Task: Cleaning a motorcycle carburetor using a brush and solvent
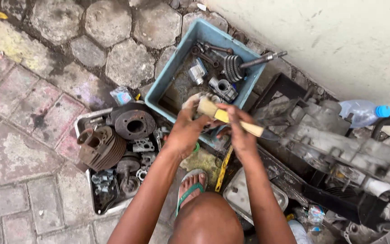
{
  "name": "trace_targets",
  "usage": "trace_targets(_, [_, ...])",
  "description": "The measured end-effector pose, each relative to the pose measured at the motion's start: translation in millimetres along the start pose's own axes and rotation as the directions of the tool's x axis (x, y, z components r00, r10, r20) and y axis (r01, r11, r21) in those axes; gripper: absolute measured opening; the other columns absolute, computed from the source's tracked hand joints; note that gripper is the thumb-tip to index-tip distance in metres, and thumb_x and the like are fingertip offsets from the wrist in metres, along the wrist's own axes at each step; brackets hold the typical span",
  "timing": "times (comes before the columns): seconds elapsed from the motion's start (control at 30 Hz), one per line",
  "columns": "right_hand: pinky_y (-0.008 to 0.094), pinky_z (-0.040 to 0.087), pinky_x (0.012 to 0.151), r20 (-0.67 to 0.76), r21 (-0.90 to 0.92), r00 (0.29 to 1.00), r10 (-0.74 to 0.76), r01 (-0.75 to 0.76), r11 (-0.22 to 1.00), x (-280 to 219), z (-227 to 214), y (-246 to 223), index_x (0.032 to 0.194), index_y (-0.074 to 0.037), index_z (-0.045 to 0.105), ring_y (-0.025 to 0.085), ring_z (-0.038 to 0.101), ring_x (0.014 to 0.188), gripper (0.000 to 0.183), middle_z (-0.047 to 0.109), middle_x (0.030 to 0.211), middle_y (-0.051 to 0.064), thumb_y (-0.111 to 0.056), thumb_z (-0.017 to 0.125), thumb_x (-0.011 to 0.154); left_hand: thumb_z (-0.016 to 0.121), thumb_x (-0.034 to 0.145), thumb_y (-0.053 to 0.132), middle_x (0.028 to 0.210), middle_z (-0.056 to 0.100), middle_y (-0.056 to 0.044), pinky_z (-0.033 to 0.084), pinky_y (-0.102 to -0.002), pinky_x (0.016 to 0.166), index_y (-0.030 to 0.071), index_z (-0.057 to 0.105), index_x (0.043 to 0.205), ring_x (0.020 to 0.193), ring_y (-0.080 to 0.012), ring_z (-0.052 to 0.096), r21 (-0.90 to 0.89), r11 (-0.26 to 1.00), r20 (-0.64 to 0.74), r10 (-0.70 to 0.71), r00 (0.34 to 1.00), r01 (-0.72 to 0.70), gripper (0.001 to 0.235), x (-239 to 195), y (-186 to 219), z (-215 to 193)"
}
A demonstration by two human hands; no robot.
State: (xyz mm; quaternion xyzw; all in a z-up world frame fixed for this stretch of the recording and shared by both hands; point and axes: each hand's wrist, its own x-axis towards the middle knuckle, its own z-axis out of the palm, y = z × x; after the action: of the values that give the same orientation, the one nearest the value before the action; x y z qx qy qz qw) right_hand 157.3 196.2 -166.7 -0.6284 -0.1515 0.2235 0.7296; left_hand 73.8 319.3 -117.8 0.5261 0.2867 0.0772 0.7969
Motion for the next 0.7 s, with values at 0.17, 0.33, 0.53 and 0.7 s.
trace_targets(0.17, [0.04,0.067,0.059,0.089,-0.033,0.907,0.411,-0.41,0.911,37,20,62,0.135,-0.003,0.064,0.04,0.075,0.094,0.062,0.059,0.135,0.026,-0.054,0.054,0.103,0.063,0.077,0.008,0.133,0.062,-0.026,0.044,-0.05,0.109,-0.001,0.054,0.142,0.131,-0.0344,0.055,0.087,0.995,-0.224,-0.023,0.974,0.044,0.066,97,-132,-73])
trace_targets(0.33, [0.049,0.067,0.064,0.036,-0.052,0.865,0.501,-0.499,0.865,64,38,122,0.139,-0.006,0.06,0.048,0.071,0.103,0.056,0.052,0.144,0.027,-0.05,0.05,0.106,0.062,0.085,0.015,0.143,0.055,-0.026,0.037,-0.053,0.12,0.007,0.047,0.152,0.139,-0.0432,0.049,0.339,0.937,-0.302,0.02,0.953,0.088,0.07,144,-164,-97])
trace_targets(0.53, [0.047,0.067,0.059,-0.004,-0.085,0.845,0.535,-0.533,0.842,59,24,153,0.137,-0.006,0.062,0.048,0.072,0.096,0.053,0.058,0.131,0.031,-0.049,0.051,0.106,0.064,0.084,0.016,0.131,0.065,-0.018,0.041,-0.053,0.116,0.017,0.054,0.143,0.13,-0.0404,0.059,0.557,0.824,-0.388,0.144,0.911,0.107,0.06,209,-278,-129])
trace_targets(0.7, [0.043,0.068,0.059,-0.001,-0.067,0.844,0.537,-0.536,0.842,55,14,141,0.135,-0.004,0.062,0.044,0.075,0.095,0.054,0.056,0.134,0.026,-0.049,0.052,0.106,0.057,0.083,0.017,0.114,0.07,-0.024,0.05,-0.05,0.107,0.004,0.066,0.125,0.119,-0.0425,0.066,0.601,0.72,-0.433,-0.072,0.898,0.347,0.044,241,-299,-120])
